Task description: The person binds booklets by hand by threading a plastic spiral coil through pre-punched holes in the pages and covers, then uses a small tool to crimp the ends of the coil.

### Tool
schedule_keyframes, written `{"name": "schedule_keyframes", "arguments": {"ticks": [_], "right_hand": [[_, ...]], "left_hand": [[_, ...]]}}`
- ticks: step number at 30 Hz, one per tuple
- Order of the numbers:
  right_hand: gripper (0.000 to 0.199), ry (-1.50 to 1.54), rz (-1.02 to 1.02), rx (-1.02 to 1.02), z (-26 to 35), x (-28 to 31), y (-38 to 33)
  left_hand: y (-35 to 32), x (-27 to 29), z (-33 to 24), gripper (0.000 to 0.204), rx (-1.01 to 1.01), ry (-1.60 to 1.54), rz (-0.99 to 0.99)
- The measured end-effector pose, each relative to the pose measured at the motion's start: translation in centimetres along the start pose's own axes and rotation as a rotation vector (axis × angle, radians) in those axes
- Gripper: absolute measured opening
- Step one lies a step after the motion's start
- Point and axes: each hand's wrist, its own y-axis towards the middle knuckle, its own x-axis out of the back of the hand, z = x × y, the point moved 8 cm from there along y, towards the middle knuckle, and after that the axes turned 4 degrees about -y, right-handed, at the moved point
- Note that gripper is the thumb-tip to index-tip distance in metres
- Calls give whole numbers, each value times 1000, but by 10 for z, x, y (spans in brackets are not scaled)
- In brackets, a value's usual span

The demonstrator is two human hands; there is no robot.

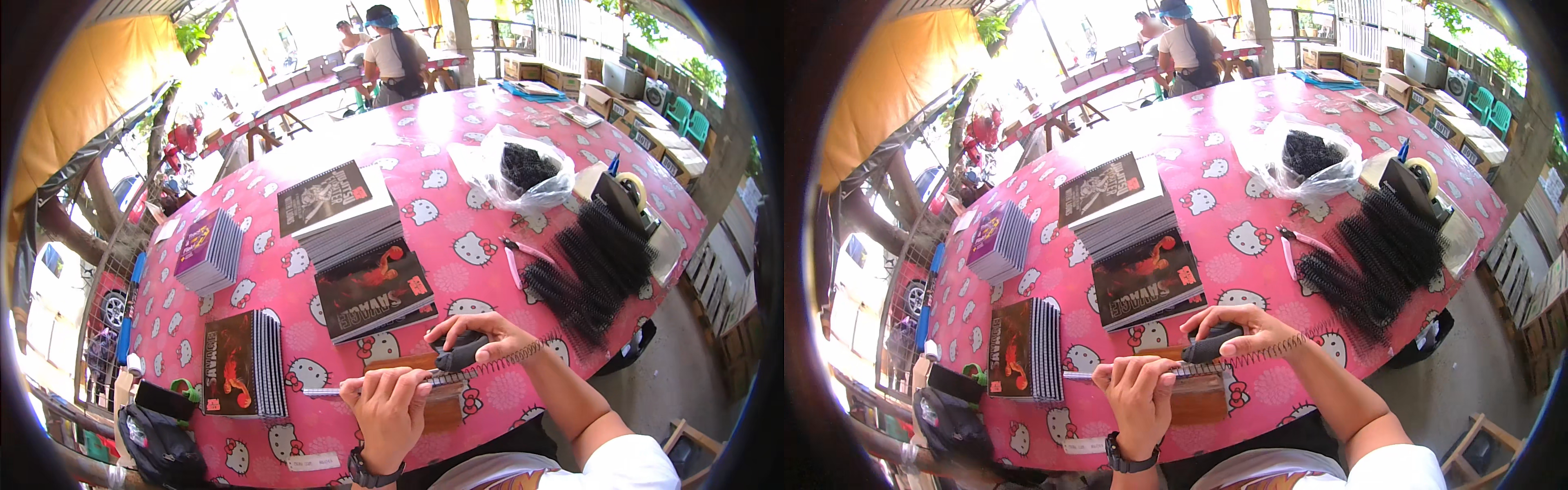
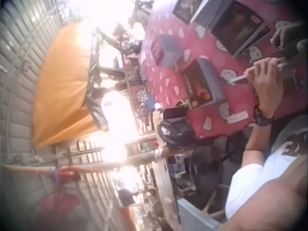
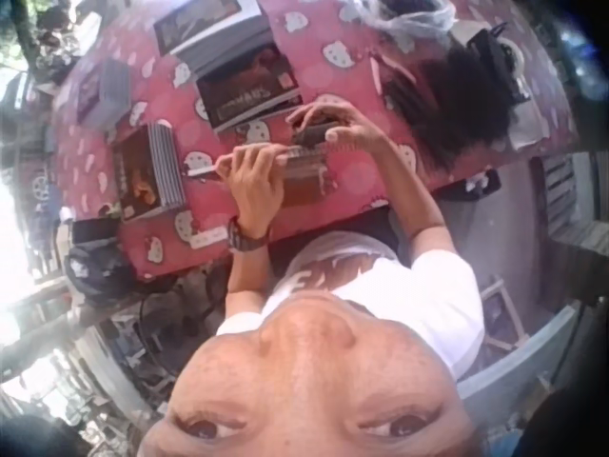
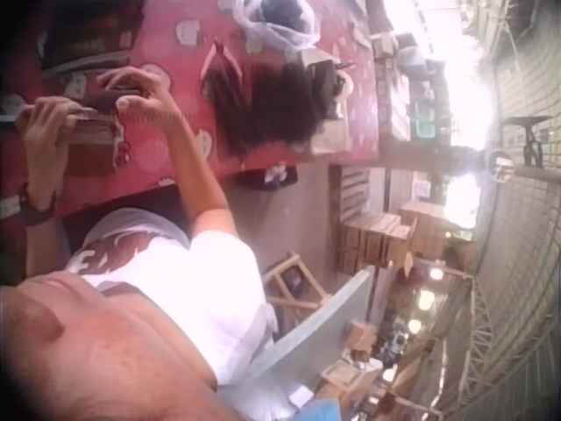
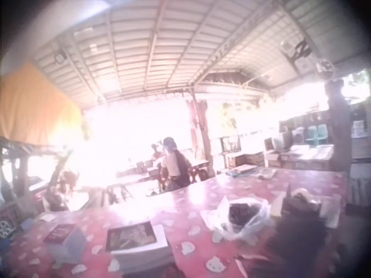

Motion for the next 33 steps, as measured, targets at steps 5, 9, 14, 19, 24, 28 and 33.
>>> {"name": "schedule_keyframes", "arguments": {"ticks": [5,9,14,19,24,28,33], "right_hand": [[55,63,-22,-25,-6,-1,-5],[58,123,34,20,0,1,1],[52,219,159,34,42,-23,14],[35,-501,-19,-156,21,3,24],[43,-324,128,-6,43,-27,24],[42,-37,30,29,52,-11,33],[29,-613,-49,-27,37,-7,48]], "left_hand": [[0,2,-2,13,2,-6,-36],[-3,3,2,16,115,-141,-111],[-16,27,17,30,-1,-64,-246],[-15,27,29,32,5,-22,-219],[-1,14,56,34,-107,-241,-130],[-7,35,82,89,-28,-239,-488],[-16,1,131,83,368,-1142,-374]]}}
